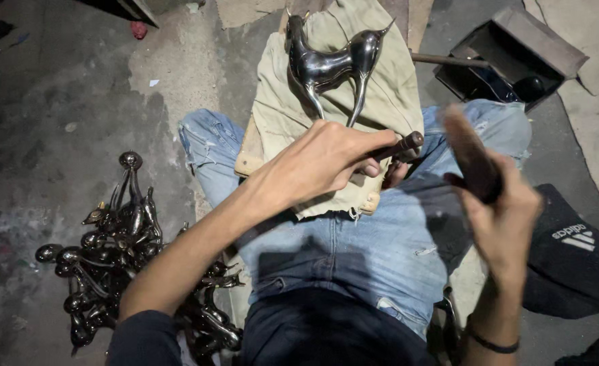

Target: The person sits cross-legged on the floor and repeatedly hammers a small metal sculpture shaped like a deer. They hold the sculpture with one hand and strike it with a hammer in the other, occasionally rotating the piece to access different areas. Finished sculptures are placed on a nearby wooden board.

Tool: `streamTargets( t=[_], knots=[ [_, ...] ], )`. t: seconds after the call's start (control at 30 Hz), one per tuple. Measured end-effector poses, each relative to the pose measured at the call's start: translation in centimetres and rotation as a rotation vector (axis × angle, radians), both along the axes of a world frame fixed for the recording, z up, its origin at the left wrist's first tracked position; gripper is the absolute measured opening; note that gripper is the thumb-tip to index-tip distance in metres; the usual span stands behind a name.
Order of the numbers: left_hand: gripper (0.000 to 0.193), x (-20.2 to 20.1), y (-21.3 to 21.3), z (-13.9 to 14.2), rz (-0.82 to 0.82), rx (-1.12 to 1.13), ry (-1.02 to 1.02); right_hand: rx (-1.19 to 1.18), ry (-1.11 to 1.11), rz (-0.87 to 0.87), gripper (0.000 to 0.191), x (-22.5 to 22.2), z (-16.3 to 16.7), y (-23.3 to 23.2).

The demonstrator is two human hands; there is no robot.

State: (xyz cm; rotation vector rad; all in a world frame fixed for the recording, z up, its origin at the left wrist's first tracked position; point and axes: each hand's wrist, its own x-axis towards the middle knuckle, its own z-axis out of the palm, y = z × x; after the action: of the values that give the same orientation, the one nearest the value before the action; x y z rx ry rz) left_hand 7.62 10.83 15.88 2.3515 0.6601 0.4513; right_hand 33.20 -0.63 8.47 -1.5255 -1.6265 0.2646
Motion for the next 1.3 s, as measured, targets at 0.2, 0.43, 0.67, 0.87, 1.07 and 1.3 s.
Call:
streamTargets(
  t=[0.2,0.43,0.67,0.87,1.07,1.3],
  knots=[
    [0.05,-0.3,-0.9,0.4,-0.055,0.021,-0.082,-0.104,0.431,-0.078,0.044,0.3,1.2,-0.1],
    [0.046,0.1,-1.0,1.3,-0.028,0.042,0.018,0.01,0.272,-0.021,0.057,-0.1,3.7,-0.1],
    [0.048,0.0,-0.8,1.7,-0.01,0.025,0.06,0.025,-0.054,-0.028,0.06,-0.5,3.8,-0.5],
    [0.051,0.4,-0.4,1.2,-0.041,0.062,0.099,-0.037,0.115,-0.035,0.06,0.9,0.6,-1.4],
    [0.042,-1.0,-1.5,0.8,0.074,0.13,-0.125,-0.053,-0.012,-0.037,0.056,1.6,0.2,-1.5],
    [0.031,-1.5,-2.8,-0.6,0.196,0.13,-0.188,0.066,0.147,-0.036,0.043,1.0,3.7,-0.1]
  ],
)
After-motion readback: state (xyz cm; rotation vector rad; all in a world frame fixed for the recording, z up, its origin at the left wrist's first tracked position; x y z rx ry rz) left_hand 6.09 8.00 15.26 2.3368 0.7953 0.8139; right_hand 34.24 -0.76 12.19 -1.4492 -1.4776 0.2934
